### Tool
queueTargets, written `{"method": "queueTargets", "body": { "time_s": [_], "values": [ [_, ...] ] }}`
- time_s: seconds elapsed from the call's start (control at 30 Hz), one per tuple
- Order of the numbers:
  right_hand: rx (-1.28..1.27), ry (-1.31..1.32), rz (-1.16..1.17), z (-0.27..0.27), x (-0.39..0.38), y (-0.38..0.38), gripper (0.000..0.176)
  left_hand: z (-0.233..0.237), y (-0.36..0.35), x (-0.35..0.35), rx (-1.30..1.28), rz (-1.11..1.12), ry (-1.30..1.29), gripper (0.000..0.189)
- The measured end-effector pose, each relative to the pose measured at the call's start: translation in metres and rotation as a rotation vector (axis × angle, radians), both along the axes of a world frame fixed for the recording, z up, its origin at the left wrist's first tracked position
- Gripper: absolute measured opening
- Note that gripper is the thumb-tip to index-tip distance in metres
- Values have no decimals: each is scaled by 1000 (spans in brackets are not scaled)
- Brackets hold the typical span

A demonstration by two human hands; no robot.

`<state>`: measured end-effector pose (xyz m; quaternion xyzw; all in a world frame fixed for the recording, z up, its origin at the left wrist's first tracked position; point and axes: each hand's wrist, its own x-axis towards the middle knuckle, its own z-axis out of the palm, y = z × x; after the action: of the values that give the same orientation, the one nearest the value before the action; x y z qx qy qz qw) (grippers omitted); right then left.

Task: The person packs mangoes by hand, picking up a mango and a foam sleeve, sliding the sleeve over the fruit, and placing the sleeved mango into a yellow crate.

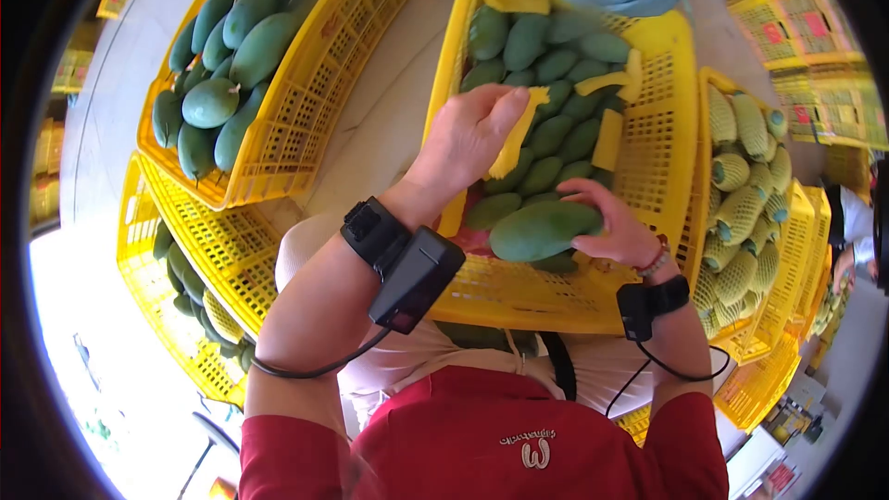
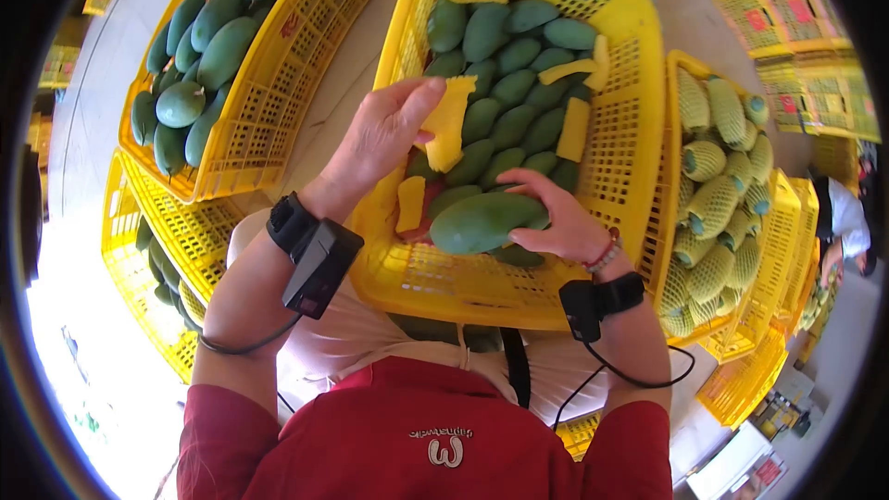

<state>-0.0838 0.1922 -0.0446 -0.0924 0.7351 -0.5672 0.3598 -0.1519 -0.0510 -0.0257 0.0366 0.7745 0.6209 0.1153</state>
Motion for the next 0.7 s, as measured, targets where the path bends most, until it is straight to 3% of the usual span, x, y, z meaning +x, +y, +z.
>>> {"method": "queueTargets", "body": {
  "time_s": [0.03,0.07,0.1,0.13,0.17,0.2,0.27,0.3,0.37,0.43,0.5,0.53,0.57,0.6,0.7],
  "values": [
    [-182,-84,-165,15,10,4,59,6,3,6,122,-26,-154,48],
    [-169,-48,-183,19,21,3,59,11,6,12,241,-58,-308,50],
    [-463,-150,-412,14,32,-4,63,13,7,16,367,-105,-507,41],
    [-769,-248,-626,10,43,-14,67,6,10,23,375,-130,-477,41],
    [-978,-314,-733,8,54,-31,55,-7,13,32,625,-117,-600,36],
    [-983,-279,-731,2,60,-43,55,-14,15,40,871,-106,-730,31],
    [-1331,-393,-749,-8,71,-59,48,-12,15,57,848,-79,-727,31],
    [-1339,-378,-749,-5,76,-62,48,-13,15,67,824,-27,-746,30],
    [-1086,-428,-1027,9,86,-67,56,-14,15,84,849,51,-738,29],
    [-999,-426,-965,22,107,-63,56,-27,17,93,883,133,-718,28],
    [-905,-437,-904,25,127,-58,56,-50,20,103,277,89,-296,23],
    [-947,-423,-743,24,135,-56,56,-43,20,109,273,87,-290,23],
    [-985,-404,-579,23,141,-56,56,-35,22,114,-10,60,67,20],
    [-992,-396,-576,24,146,-55,56,-28,25,118,-293,31,425,17],
    [-828,-367,-629,24,160,-49,59,-12,23,126,-144,-56,403,18]
  ]
}}
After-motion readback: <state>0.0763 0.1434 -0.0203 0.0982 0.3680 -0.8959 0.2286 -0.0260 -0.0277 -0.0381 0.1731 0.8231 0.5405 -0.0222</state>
